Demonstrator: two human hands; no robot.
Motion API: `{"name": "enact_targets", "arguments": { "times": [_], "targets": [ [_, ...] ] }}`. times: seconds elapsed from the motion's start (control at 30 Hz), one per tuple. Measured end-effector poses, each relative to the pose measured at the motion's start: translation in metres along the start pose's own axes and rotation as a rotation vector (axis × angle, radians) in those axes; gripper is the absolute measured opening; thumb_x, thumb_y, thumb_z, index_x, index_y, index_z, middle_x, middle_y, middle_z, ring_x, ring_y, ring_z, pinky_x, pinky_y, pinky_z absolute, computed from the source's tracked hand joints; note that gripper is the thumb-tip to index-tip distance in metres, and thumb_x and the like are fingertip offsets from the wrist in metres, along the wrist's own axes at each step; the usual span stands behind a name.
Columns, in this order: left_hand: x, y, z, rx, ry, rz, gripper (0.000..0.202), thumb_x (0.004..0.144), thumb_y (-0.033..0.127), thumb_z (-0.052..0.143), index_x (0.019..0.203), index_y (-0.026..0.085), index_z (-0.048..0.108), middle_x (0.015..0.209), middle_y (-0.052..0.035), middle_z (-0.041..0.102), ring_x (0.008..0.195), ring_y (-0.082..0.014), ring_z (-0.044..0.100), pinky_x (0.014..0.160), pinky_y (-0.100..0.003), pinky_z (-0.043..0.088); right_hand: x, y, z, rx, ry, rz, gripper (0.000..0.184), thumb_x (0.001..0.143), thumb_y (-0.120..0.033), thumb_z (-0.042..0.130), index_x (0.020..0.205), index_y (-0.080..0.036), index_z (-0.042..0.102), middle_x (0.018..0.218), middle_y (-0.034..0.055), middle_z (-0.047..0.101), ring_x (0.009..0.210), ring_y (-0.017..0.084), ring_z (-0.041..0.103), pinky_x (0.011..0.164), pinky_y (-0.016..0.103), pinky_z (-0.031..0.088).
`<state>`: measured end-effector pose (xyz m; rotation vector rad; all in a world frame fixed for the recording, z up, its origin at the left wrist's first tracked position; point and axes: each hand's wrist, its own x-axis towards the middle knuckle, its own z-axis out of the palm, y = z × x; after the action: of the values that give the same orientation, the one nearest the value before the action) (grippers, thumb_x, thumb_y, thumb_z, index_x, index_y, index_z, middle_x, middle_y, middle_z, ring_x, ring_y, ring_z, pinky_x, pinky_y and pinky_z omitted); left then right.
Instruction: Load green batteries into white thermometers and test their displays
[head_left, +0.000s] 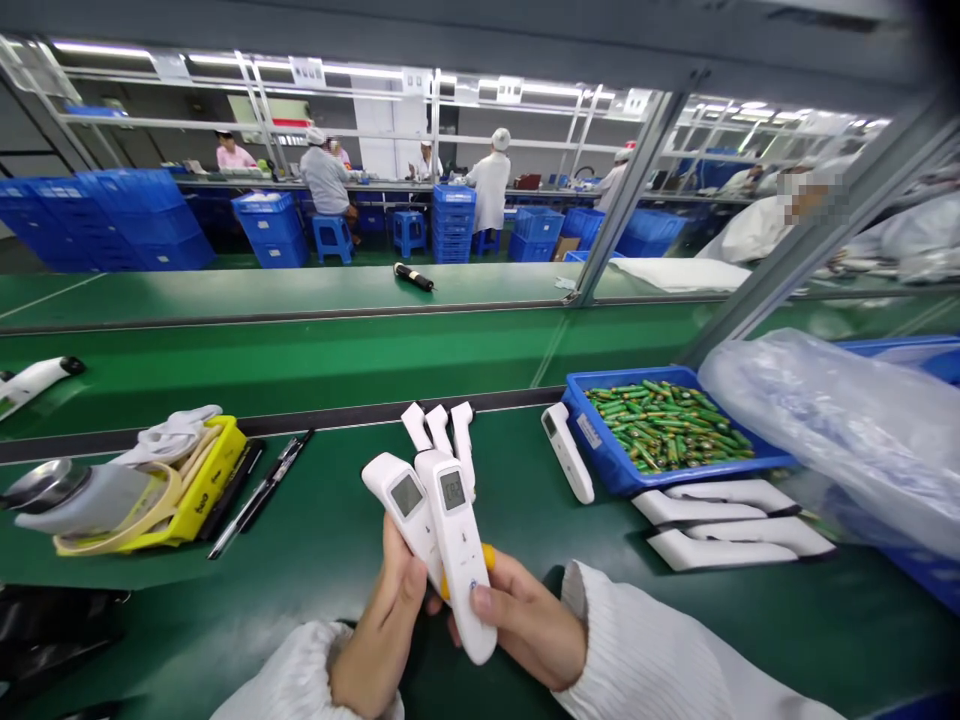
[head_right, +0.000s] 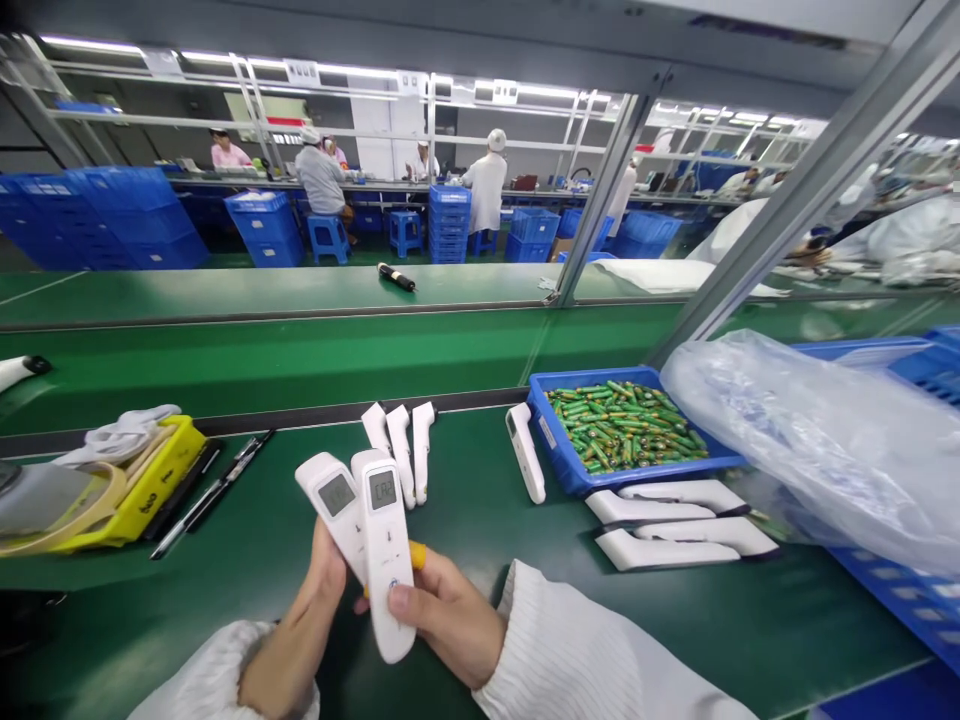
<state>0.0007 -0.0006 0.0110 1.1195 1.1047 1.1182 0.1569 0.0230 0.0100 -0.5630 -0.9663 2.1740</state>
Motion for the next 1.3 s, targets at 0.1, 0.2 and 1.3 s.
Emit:
{"name": "enact_targets", "arguments": {
  "times": [0.1,0.2,1.3],
  "targets": [
    [0.007,-0.010,-0.008,0.333,0.029,0.157,0.061,0.094,0.051,0.028,0.147,0.030,0.009,0.151,-0.0082,0.024,0.135,-0.0292,0.029,0.106,-0.043,0.034,0.001,0.001,-0.001,-0.045,0.095,-0.035,0.043,0.071,-0.047,0.075,0.099,-0.016,0.063,0.083,0.0030,0.062,0.075,0.011,0.056,0.066,0.021,0.040],
    [0.018,-0.015,-0.014,0.594,0.036,0.184,0.057,0.094,0.049,0.029,0.147,0.029,0.018,0.157,-0.0059,0.004,0.143,-0.0294,0.007,0.113,-0.050,0.018,0.011,-0.013,-0.006,-0.136,0.200,-0.110,0.043,0.073,-0.050,0.072,0.097,-0.016,0.060,0.079,0.0020,0.060,0.069,0.011,0.053,0.065,0.023,0.040],
    [0.037,-0.014,-0.030,0.987,0.251,0.226,0.014,0.083,0.018,0.048,0.093,0.017,0.058,0.123,-0.0181,0.053,0.117,-0.0366,0.048,0.092,-0.053,0.042,0.098,-0.079,-0.033,-1.870,0.376,-0.035,0.022,0.080,-0.022,0.055,0.101,-0.013,0.057,0.103,0.0134,0.053,0.099,0.030,0.053,0.085,0.041,0.042]
  ]
}}
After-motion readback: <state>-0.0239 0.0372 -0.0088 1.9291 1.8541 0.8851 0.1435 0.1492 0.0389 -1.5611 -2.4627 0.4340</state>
